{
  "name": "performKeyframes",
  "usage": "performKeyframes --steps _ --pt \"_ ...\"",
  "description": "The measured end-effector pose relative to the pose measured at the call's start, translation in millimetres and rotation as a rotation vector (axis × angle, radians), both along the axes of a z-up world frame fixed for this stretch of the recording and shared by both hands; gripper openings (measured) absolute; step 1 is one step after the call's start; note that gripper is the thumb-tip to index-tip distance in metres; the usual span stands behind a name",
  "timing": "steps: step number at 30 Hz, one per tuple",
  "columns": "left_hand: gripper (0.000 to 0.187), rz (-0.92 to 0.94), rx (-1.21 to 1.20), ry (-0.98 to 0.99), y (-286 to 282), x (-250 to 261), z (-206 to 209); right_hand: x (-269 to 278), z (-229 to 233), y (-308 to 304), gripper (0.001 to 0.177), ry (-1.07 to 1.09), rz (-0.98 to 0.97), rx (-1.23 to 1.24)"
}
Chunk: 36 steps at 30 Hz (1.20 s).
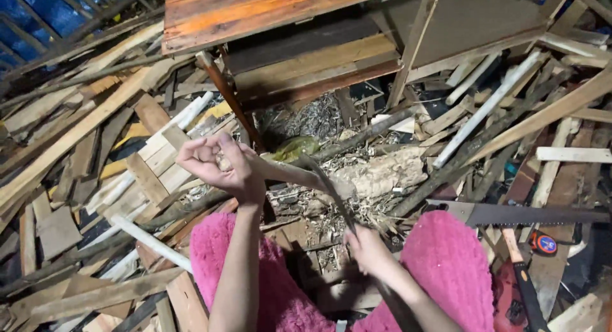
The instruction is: Shaving and shaping a wooden stick using a drawknife in a workshop environment
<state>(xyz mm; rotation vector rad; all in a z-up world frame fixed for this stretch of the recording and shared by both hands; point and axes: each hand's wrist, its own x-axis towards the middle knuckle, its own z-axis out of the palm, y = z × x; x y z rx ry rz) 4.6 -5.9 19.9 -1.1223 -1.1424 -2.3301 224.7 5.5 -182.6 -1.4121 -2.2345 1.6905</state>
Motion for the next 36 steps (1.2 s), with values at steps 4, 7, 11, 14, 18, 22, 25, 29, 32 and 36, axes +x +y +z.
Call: performKeyframes --steps 4,7,11,14,18,22,25,29,32,36 --pt "0.023 0.128 0.094 -0.129 15.8 -9.5 -1.4 -7.5 -53.1 20.4 0.03 -0.024 0.038 0.295" --pt "0.021 0.13 0.102 -0.152 6.6 -16.7 -4.8 -8.0 -34.2 6.1 0.031 0.009 0.029 0.336" --pt "0.014 0.27 -0.029 0.039 1.3 -19.9 -1.5 -9.6 42.3 -26.7 0.034 -0.05 0.106 0.202" --pt "0.017 0.259 0.012 0.029 6.4 -27.2 -7.3 -15.3 27.4 -11.1 0.026 0.028 -0.009 0.079" --pt "0.016 0.15 0.05 0.02 0.0 -20.9 -5.6 -10.7 -95.7 45.7 0.026 -0.072 -0.04 0.202" --pt "0.02 0.098 -0.005 -0.039 2.2 -16.8 -11.9 -13.4 -40.2 21.4 0.029 -0.173 -0.081 0.105" --pt "0.014 0.233 -0.02 -0.008 5.4 -16.4 -2.5 -11.0 36.2 -18.0 0.027 0.057 -0.001 0.245" --pt "0.01 0.264 -0.041 -0.013 -1.6 -23.2 -1.0 -11.2 51.8 -32.2 0.03 0.176 0.086 0.295" --pt "0.013 0.405 -0.073 0.005 6.0 -54.6 -15.3 -23.4 -47.0 23.5 0.021 -0.393 0.21 0.457" --pt "0.012 0.358 -0.011 0.0 11.1 -51.7 -12.1 -4.5 -93.2 63.7 0.03 -0.287 -0.173 -0.008"
